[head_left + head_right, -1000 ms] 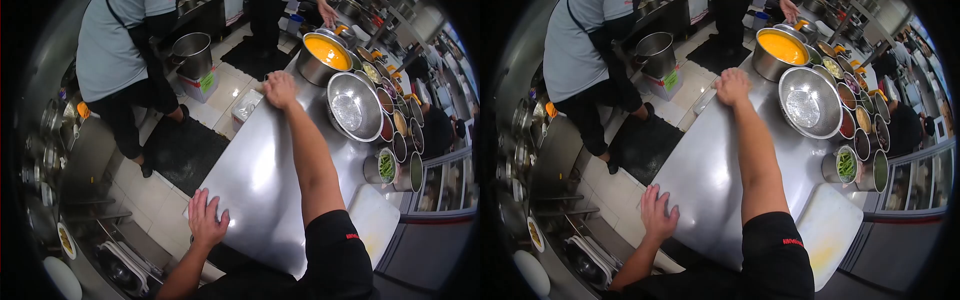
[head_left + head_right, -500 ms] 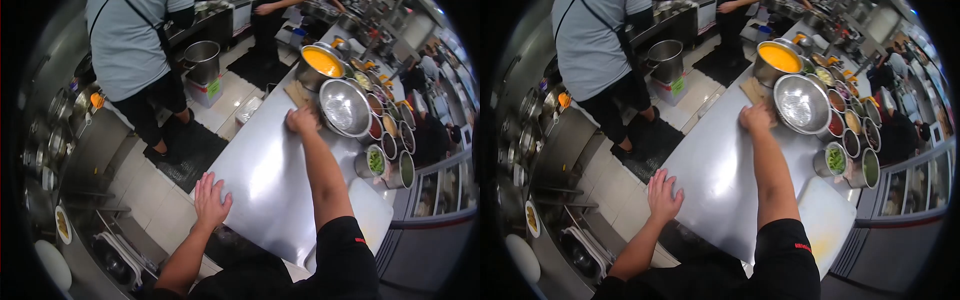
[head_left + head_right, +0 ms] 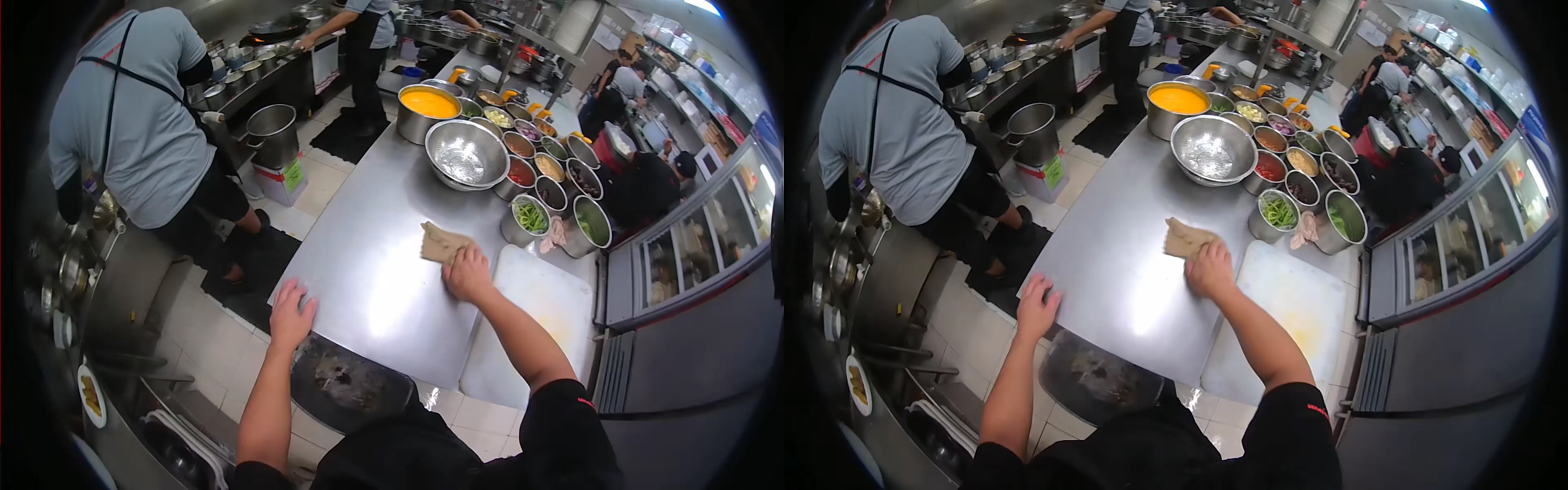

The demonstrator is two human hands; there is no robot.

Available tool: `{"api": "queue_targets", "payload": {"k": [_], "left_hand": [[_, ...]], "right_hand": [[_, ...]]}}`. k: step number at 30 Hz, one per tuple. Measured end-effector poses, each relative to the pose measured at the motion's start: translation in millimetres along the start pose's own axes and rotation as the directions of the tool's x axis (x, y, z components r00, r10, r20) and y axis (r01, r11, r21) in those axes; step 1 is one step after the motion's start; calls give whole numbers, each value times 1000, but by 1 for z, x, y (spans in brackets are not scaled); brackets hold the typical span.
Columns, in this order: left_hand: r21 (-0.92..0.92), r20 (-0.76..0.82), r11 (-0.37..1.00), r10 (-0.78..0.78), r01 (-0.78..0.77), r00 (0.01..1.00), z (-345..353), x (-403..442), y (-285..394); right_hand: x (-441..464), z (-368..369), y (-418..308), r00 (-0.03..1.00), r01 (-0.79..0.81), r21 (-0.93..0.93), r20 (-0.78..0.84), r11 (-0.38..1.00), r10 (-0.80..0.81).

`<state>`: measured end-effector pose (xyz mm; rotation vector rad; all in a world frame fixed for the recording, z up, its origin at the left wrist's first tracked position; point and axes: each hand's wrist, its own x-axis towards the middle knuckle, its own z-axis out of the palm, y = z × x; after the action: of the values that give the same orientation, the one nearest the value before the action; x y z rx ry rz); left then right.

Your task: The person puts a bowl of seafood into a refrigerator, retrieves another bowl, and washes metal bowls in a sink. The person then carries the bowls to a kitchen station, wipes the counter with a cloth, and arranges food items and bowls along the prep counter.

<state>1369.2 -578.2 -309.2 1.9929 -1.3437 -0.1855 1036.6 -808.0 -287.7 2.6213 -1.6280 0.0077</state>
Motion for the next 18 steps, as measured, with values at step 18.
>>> {"api": "queue_targets", "payload": {"k": [18], "left_hand": [[237,350,296,-914,925,203,-3,-567,52]], "right_hand": [[50,37,9,956,-73,240,-259,968,136]]}}
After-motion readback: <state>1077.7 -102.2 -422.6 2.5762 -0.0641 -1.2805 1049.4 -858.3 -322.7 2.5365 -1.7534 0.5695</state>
